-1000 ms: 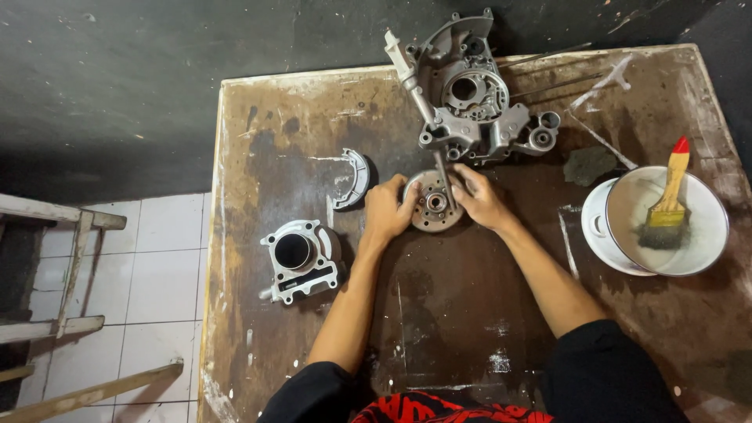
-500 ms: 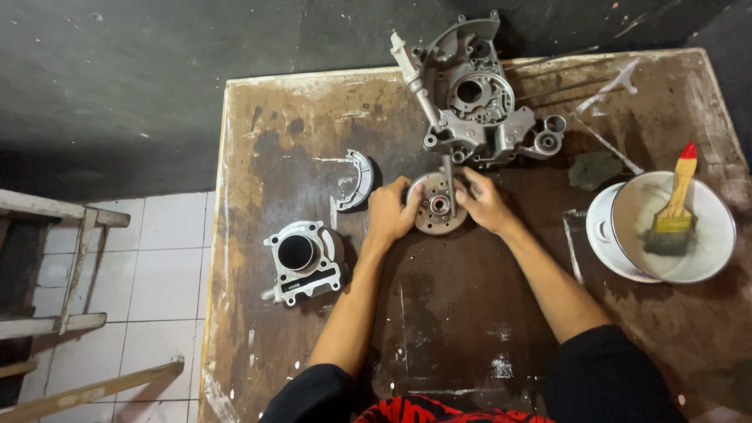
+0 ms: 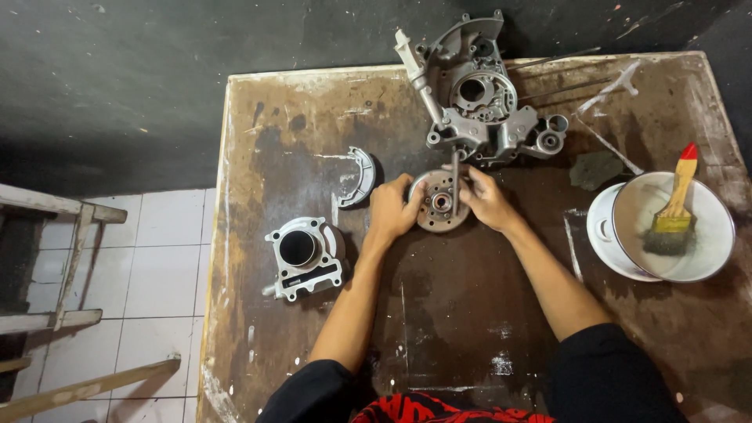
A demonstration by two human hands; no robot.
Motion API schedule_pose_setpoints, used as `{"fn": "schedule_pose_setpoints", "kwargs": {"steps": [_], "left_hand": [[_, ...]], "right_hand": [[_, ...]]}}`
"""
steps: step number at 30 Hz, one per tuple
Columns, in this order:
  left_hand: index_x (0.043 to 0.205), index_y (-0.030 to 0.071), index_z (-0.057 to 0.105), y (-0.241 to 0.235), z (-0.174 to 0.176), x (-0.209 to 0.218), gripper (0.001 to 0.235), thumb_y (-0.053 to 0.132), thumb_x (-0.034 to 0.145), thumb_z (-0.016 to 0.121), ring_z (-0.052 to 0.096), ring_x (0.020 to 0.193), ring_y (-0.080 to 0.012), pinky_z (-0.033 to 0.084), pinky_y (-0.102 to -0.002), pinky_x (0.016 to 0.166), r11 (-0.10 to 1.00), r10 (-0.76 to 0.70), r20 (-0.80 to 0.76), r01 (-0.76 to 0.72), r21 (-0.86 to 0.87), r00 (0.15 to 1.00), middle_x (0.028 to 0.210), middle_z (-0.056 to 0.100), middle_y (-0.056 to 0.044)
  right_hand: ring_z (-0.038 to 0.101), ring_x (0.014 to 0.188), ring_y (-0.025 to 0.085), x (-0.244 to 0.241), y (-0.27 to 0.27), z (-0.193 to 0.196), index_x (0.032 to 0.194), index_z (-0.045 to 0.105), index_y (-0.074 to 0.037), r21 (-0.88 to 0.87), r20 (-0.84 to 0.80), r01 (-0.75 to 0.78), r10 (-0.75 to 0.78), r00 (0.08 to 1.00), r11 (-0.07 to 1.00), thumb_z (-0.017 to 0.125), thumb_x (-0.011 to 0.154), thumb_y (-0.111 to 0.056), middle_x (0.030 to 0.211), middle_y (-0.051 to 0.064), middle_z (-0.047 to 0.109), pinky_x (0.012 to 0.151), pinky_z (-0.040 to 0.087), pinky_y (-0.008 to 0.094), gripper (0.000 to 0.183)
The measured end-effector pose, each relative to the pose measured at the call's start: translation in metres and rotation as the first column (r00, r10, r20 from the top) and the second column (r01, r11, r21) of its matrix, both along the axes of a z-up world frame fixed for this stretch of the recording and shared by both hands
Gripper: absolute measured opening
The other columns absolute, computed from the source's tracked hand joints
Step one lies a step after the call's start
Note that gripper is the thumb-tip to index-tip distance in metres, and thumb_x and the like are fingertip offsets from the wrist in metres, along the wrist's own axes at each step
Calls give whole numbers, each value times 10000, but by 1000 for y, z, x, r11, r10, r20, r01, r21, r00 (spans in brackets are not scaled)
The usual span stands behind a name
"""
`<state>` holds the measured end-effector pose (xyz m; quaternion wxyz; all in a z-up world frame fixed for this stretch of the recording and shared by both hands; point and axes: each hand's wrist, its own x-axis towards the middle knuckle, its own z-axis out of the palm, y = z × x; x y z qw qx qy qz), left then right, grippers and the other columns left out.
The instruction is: Inspecting and cleaning a motorcycle crankshaft and flywheel assembly using a brush and fluid at a workbench.
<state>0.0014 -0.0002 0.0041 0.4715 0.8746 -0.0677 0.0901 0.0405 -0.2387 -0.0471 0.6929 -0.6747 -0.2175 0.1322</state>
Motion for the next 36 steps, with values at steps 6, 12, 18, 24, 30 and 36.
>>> {"fn": "schedule_pose_setpoints", "kwargs": {"steps": [6,12,18,24,30,36], "left_hand": [[934,16,722,-1,-2,0,450,444,944,584,691,652,-395,521,-457,638,1000,5,52,-6,26,999,712,691,-222],[907,12,709,-1,4,-2,455,443,956,569,695,674,-400,526,-463,658,1000,8,21,-8,-16,1000,689,694,-216],[894,19,714,0,-6,2,484,476,954,566,694,640,-392,520,-464,644,1000,6,29,-7,23,1000,704,690,-221],[916,17,717,-1,-2,0,493,483,959,561,690,643,-386,520,-457,641,1000,10,30,-11,23,1000,701,690,-218],[911,19,717,0,-2,1,471,459,958,558,695,652,-386,521,-459,644,1000,3,24,-4,24,1000,706,693,-213],[900,12,710,-1,-2,0,468,450,963,558,690,677,-402,522,-472,663,999,10,43,-11,34,999,697,690,-216]], "right_hand": [[566,1263,201,-1,-3,12,1446,494,29,-56,285,-47,61,957,997,757,898,-371,1349,106,599,1108,461,366,728],[569,1090,145,3,-13,-10,1456,534,20,-51,152,-43,50,987,998,783,909,-299,1169,59,604,982,522,330,681],[676,1055,137,12,-8,-35,1363,563,-22,-152,-43,94,-102,994,984,682,936,-350,1113,16,705,955,606,322,551],[545,1094,169,14,-24,-50,1434,575,21,-79,97,-6,13,995,997,762,986,-248,1097,51,561,1014,519,349,555],[498,1338,188,0,-8,16,1449,448,10,31,96,-119,116,989,992,779,879,-231,1389,71,543,1168,395,355,702],[531,1344,225,12,-12,-37,1463,520,-2,11,-14,-1,2,1000,1000,714,984,-156,1386,106,579,1211,440,401,540]]}}
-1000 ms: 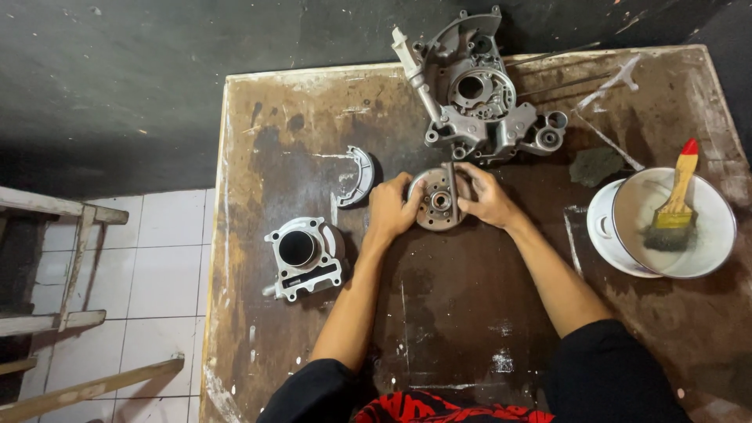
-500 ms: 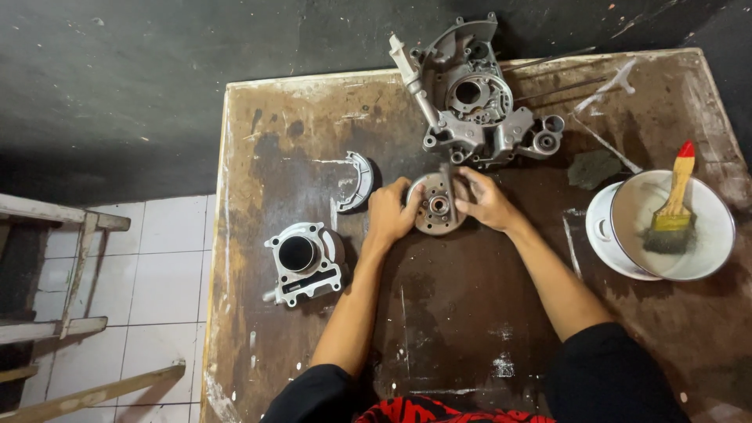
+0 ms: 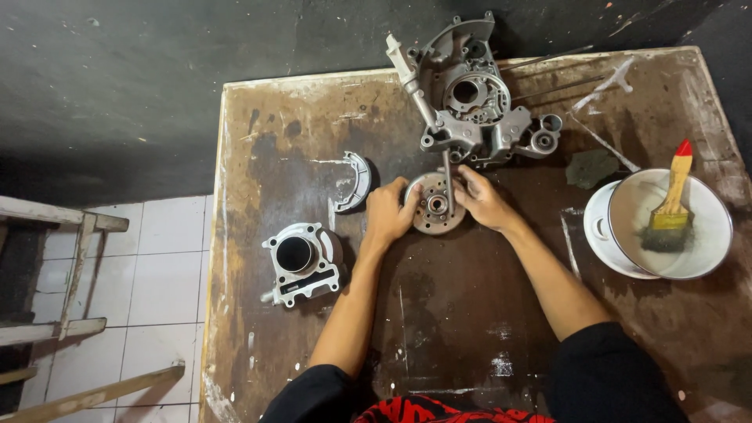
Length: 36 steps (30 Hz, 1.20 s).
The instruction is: Inspecting and cleaning a motorcycle crankshaft and flywheel assembly using a brush and fluid at a workbench.
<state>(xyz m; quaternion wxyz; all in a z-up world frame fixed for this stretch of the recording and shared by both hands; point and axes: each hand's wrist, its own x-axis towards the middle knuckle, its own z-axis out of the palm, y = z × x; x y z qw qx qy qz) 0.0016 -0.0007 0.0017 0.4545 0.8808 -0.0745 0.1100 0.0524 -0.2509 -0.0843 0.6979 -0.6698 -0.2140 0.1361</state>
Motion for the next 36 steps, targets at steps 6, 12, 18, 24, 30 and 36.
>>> {"fn": "schedule_pose_setpoints", "kwargs": {"steps": [6,12,18,24,30,36], "left_hand": [[898,17,726,3,-16,6,503,502,937,596,678,556,-312,519,-426,582,1000,-21,11,20,20,1000,660,687,-185],[983,47,749,4,16,-4,473,501,912,637,692,543,-212,516,-355,546,981,-124,-97,107,-164,988,698,741,-119],[995,37,741,6,7,-4,444,463,920,644,693,613,-232,512,-358,612,983,-124,-32,119,-138,992,761,744,-143],[1079,10,704,2,17,-11,449,432,937,647,720,724,-266,545,-378,699,962,-179,-74,159,-223,981,829,752,-164],[1099,-2,694,2,1,-8,425,406,1001,622,728,863,-289,541,-392,786,970,-156,74,167,-178,985,942,751,-177],[1076,6,700,1,5,-8,449,432,951,634,737,795,-284,548,-389,750,973,-122,-29,114,-199,992,877,754,-168]], "right_hand": [[465,1414,245,-7,2,16,1486,456,-34,42,259,-93,79,963,995,708,889,-37,1525,118,481,1223,399,435,647],[629,1224,236,-25,-9,64,1356,591,-17,-139,260,165,-124,958,977,715,899,33,1310,141,659,1127,511,427,477],[690,985,200,-80,-98,172,1139,705,-13,-404,537,642,-400,743,651,745,988,-24,1094,113,743,862,553,348,157],[705,920,324,-103,-201,174,1076,698,45,-792,577,609,-357,735,-25,846,941,-161,1003,191,730,867,566,465,287],[733,930,329,-83,-210,144,1308,655,-58,-984,170,143,-327,930,-104,796,887,-150,1084,176,766,841,584,470,454],[747,936,392,-78,-217,120,1227,630,-37,-997,-82,-79,-413,907,24,600,1034,-114,1059,257,734,818,610,481,210]]}}
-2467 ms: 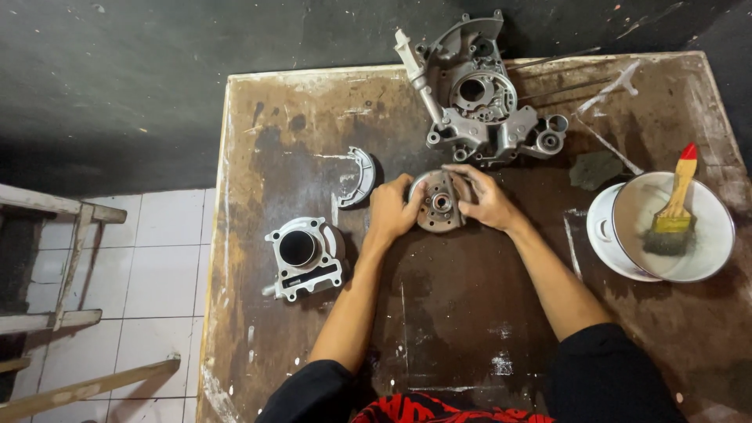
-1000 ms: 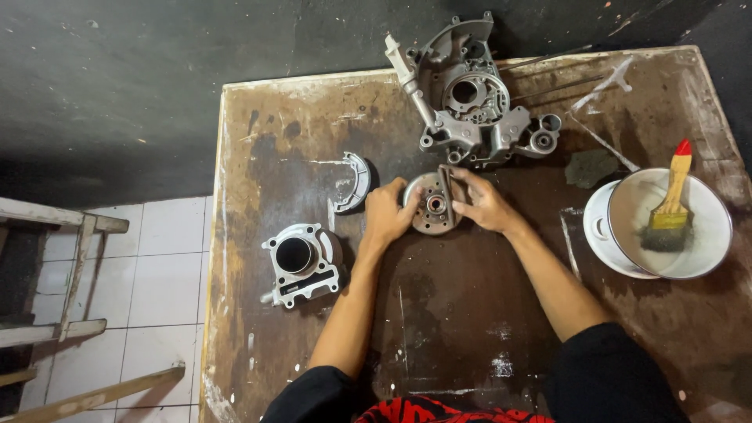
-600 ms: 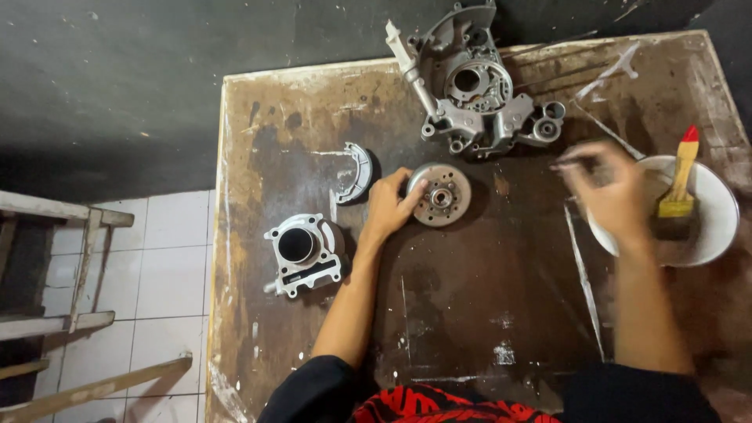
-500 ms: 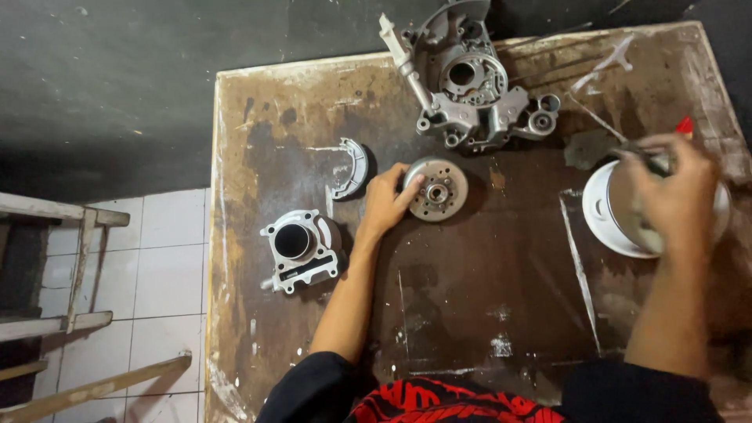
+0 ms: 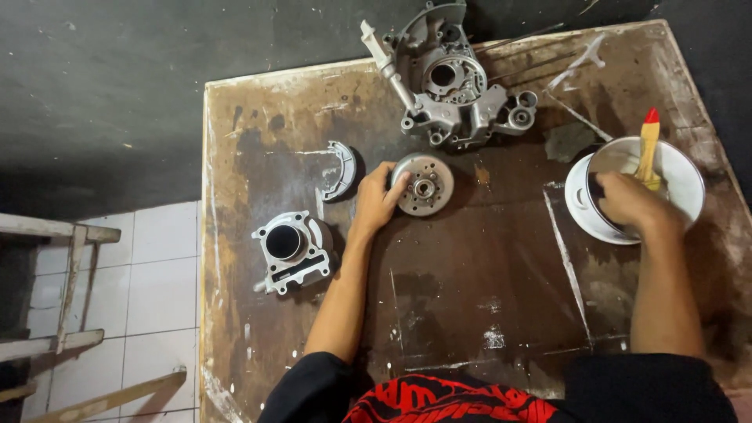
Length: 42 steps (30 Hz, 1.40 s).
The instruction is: Inspecting and cleaning a motorcycle crankshaft and flywheel assembly using a brush and fluid at a workbench.
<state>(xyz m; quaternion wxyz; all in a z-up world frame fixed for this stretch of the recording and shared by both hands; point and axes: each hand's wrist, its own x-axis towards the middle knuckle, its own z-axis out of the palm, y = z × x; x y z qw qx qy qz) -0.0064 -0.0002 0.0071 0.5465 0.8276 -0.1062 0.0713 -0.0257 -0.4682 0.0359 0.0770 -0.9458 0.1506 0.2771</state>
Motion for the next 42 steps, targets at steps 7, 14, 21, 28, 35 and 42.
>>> {"fn": "schedule_pose_setpoints", "kwargs": {"steps": [7,14,21,28,35,42], "left_hand": [[1069,6,700,1,2,0,455,442,947,647,741,783,-265,549,-379,742,1000,-6,-40,6,-8,999,869,753,-162],[1080,9,692,1,-2,-2,432,418,950,642,734,809,-298,545,-388,753,1000,-13,20,13,-27,1000,897,750,-177],[1072,14,706,2,-6,1,451,441,977,594,726,811,-304,534,-397,764,1000,-7,19,7,26,1000,882,753,-173],[1061,1,693,2,4,3,471,451,977,579,728,769,-281,536,-389,750,1000,1,-15,-1,27,1000,825,746,-167],[1068,5,702,2,-3,3,462,441,978,580,731,773,-289,535,-392,747,1000,4,-4,-4,27,1000,833,748,-165],[1044,4,700,3,-7,4,402,388,990,591,728,810,-341,533,-412,760,999,1,41,-3,39,999,848,741,-193]], "right_hand": [[716,909,301,-6,-12,-18,1228,674,5,-82,127,-131,141,982,988,631,883,41,1059,204,733,815,599,458,349],[727,880,431,-41,34,60,1282,682,-21,-114,364,-15,56,930,993,757,925,-216,1016,278,723,770,581,518,414],[667,962,450,-60,18,48,1143,647,59,-118,804,-142,179,567,983,728,1039,-160,1027,272,694,878,533,512,256],[746,785,346,-56,16,47,1330,660,-41,115,597,9,-76,799,993,730,909,-133,984,211,752,698,588,479,437],[737,910,306,-59,31,68,1237,710,-16,151,515,-57,-30,857,987,750,953,-227,1054,206,762,836,572,449,356],[664,913,415,-73,70,105,1178,589,101,33,789,-234,118,602,972,659,1004,-41,989,297,683,747,524,502,235]]}}
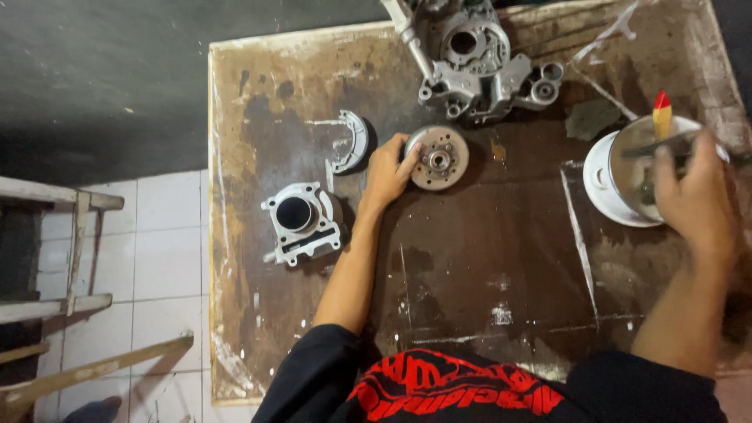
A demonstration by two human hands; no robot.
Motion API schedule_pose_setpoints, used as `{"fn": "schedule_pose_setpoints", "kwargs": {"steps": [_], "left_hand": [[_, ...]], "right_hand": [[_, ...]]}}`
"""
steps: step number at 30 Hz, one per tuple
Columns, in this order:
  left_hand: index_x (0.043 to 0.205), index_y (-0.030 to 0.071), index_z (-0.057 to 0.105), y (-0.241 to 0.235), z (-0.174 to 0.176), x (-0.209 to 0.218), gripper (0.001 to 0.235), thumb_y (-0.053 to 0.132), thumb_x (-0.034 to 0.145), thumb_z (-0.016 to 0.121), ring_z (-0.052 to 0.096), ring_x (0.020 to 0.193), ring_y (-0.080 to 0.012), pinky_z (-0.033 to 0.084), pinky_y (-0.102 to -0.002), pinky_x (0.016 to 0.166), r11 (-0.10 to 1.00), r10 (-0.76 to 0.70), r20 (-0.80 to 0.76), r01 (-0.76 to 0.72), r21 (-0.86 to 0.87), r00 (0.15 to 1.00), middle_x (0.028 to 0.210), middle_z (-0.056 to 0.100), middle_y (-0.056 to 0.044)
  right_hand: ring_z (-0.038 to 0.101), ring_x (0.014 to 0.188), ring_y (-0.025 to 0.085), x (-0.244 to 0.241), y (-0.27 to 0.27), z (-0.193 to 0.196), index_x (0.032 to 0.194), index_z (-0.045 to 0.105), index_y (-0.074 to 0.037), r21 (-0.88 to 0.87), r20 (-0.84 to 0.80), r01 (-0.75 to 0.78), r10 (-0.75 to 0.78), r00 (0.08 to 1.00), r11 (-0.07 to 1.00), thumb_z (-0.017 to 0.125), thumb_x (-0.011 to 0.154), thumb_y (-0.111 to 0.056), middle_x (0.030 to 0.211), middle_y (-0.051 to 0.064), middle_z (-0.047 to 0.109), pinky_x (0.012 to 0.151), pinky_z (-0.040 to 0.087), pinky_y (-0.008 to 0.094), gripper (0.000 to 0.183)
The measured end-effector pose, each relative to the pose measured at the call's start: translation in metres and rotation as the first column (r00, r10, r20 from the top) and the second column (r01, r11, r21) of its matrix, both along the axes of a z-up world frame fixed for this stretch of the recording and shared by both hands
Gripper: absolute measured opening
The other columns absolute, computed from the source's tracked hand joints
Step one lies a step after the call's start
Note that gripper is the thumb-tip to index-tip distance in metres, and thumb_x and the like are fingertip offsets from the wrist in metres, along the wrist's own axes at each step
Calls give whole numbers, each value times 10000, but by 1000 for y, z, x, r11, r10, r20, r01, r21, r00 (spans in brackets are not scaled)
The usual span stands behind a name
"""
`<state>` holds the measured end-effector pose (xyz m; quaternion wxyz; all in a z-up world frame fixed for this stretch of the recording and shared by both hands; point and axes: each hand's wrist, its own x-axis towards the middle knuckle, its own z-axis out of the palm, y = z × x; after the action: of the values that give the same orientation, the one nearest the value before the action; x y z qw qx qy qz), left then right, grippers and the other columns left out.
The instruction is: Inspecting and cleaning a motorcycle crankshaft and flywheel assembly using a brush and fluid at a workbench.
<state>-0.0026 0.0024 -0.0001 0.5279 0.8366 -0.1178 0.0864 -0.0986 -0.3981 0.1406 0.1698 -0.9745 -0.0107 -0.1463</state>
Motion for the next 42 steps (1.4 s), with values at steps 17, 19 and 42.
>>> {"fn": "schedule_pose_setpoints", "kwargs": {"steps": [17,19,42], "left_hand": [[1054,25,678,-1,-1,1,374,369,1035,535,764,720,-233,556,-351,721,997,-43,30,45,-60,999,755,758,-99],[1051,27,673,-1,-3,1,370,367,1038,527,767,706,-220,560,-344,717,995,-53,26,55,-79,998,750,763,-83],[1093,19,641,2,-14,2,408,400,1059,500,731,846,-333,537,-423,764,998,-62,117,63,-4,991,910,731,-183]], "right_hand": [[678,1230,315,61,180,-131,1100,721,71,186,270,-640,588,763,746,780,953,-7,1378,190,631,1053,595,382,177],[685,1263,274,68,181,-148,1142,755,56,99,308,-597,546,779,796,793,997,19,1363,103,661,1102,595,349,155],[551,1293,367,103,198,-149,1413,467,-31,598,80,-409,457,886,689,828,751,13,1324,208,578,1121,444,533,755]]}}
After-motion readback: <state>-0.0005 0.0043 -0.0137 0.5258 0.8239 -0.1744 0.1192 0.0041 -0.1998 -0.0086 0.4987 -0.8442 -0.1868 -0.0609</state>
